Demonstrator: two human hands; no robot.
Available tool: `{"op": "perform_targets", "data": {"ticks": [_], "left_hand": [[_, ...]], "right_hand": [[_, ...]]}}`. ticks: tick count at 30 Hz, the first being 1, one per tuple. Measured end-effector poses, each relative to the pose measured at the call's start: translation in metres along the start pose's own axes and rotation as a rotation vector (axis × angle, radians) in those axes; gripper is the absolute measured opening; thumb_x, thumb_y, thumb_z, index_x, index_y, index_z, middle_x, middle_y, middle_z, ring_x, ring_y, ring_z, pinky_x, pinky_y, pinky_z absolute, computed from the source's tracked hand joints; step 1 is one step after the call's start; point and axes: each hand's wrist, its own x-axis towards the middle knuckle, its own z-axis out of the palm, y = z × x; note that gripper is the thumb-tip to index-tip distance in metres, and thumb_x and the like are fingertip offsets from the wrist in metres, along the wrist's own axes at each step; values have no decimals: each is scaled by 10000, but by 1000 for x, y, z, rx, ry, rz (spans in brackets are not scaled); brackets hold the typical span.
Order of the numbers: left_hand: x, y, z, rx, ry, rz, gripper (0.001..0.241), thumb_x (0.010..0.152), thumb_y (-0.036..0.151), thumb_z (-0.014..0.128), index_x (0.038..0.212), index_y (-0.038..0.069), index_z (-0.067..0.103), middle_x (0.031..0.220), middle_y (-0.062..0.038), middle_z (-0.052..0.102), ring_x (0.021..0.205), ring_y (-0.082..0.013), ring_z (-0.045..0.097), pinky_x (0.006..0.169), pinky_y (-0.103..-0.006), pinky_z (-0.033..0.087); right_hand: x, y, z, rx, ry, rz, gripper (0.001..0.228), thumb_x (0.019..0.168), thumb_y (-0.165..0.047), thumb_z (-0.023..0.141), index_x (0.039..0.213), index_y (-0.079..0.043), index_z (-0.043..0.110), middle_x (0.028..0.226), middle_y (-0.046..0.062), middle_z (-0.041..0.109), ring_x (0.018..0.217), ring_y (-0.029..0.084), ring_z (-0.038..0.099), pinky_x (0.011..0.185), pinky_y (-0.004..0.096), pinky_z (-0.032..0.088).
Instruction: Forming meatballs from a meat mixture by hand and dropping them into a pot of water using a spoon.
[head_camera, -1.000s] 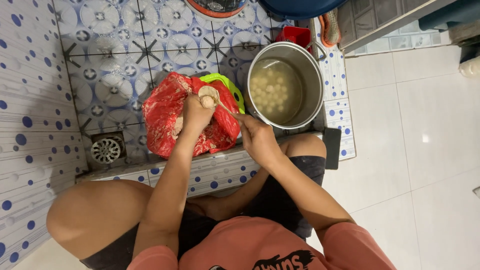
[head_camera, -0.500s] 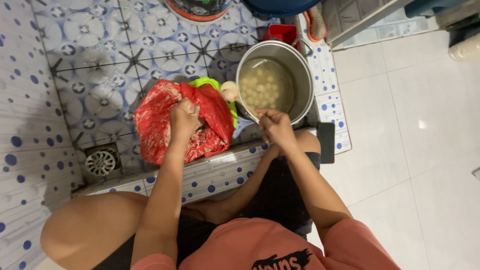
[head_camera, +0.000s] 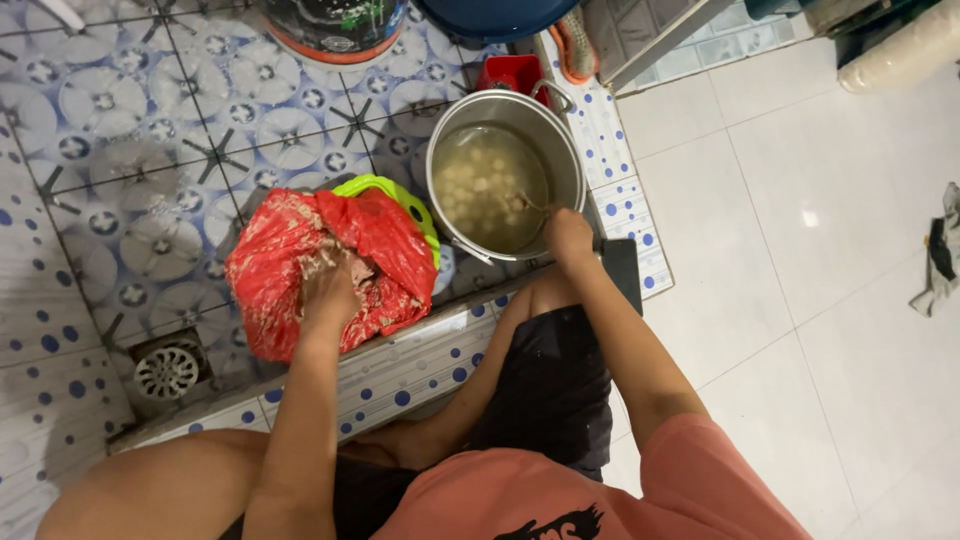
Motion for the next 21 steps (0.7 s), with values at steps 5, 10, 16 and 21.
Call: {"op": "perform_targets", "data": {"ticks": [5, 10, 16, 21], "left_hand": [[-2, 4, 3, 69, -16, -22, 621, 865, 94, 634, 1454, 2, 459, 1240, -284, 696, 1301, -479, 571, 1081, -609, 433], [31, -21, 58, 160, 28, 11, 550, 918, 32, 543, 1452, -59, 449, 1280, -311, 680, 1356, -483, 518, 1134, -599, 384], [63, -54, 118, 242, 409, 162, 412, 985, 58, 472, 1385, -37, 503, 1389, -465, 456, 1283, -589, 486, 979, -591, 448], [53, -46, 88, 191, 127, 82, 467, 1003, 161, 403, 1450, 90, 517, 996, -231, 759, 1009, -408, 742, 802, -572, 583]], "right_hand": [[9, 1, 12, -99, -23, -1, 117, 888, 3, 661, 836, 20, 765, 688, 178, 716, 705, 283, 767, 616, 387, 629], [2, -9, -3, -126, -15, -18, 110, 895, 14, 656, 862, 29, 760, 739, 192, 737, 754, 305, 776, 672, 422, 634], [2, -9, 12, 404, -99, -41, 220, 983, -62, 594, 1100, 0, 769, 962, 254, 763, 920, 416, 751, 741, 502, 619], [10, -10, 26, 323, -193, -42, 261, 1024, -109, 545, 1130, -51, 776, 985, 217, 774, 910, 366, 766, 747, 452, 620]]}}
